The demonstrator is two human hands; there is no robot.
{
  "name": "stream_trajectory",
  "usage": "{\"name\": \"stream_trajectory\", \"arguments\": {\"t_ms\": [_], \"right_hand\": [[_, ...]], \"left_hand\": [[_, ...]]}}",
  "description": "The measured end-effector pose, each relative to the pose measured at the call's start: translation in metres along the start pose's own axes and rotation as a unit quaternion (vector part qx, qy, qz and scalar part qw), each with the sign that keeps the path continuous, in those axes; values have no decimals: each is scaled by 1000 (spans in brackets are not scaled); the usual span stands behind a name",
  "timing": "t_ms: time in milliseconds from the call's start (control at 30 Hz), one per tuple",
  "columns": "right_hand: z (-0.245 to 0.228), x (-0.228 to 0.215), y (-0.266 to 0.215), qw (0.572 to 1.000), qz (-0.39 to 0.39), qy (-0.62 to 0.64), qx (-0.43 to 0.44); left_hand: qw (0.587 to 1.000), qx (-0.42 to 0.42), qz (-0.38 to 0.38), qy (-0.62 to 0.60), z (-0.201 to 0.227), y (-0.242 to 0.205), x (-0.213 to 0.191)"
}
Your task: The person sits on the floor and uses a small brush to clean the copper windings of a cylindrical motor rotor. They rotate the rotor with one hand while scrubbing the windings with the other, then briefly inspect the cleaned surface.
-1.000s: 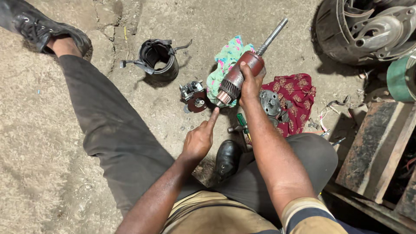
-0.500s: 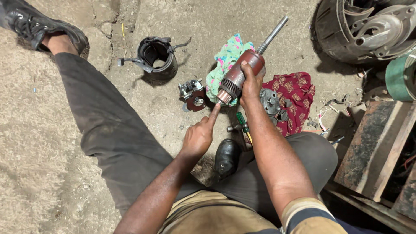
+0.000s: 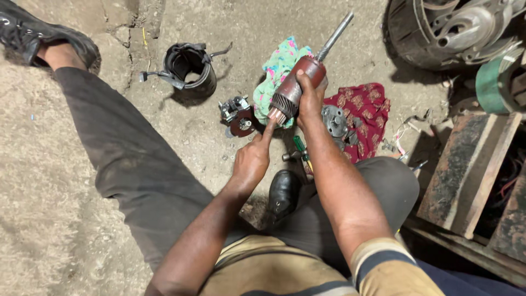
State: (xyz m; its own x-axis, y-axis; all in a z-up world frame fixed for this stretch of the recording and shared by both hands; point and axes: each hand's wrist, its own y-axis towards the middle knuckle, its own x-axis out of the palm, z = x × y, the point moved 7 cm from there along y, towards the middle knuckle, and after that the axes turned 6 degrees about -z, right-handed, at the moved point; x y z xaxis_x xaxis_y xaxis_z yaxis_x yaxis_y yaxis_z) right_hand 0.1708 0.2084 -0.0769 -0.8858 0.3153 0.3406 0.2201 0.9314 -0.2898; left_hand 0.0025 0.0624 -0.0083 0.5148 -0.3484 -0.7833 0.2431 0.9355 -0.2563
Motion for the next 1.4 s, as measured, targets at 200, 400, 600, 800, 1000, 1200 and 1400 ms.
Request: {"name": "stream_trajectory", "arguments": {"t_ms": [200,400,600,800,1000,1200,1400], "right_hand": [[1,-2,11,999,-5,-11,-42],[3,0,16,999,-4,-5,-37],[12,-1,12,999,-8,11,-50],[5,-2,18,998,9,-27,-58],[1,7,9,999,-2,10,-34],[-4,3,7,999,6,-27,-25],[-7,4,7,999,-14,-20,-36]], "left_hand": [[1000,1,4,-19,-2,1,-7],[1000,-3,27,-4,-7,6,-2],[1000,-12,9,17,-16,3,9],[1000,-21,18,1,-15,6,6],[999,-33,-9,18,-11,3,3],[999,-16,-18,34,-3,8,0],[995,-61,-63,43,-5,2,6]]}}
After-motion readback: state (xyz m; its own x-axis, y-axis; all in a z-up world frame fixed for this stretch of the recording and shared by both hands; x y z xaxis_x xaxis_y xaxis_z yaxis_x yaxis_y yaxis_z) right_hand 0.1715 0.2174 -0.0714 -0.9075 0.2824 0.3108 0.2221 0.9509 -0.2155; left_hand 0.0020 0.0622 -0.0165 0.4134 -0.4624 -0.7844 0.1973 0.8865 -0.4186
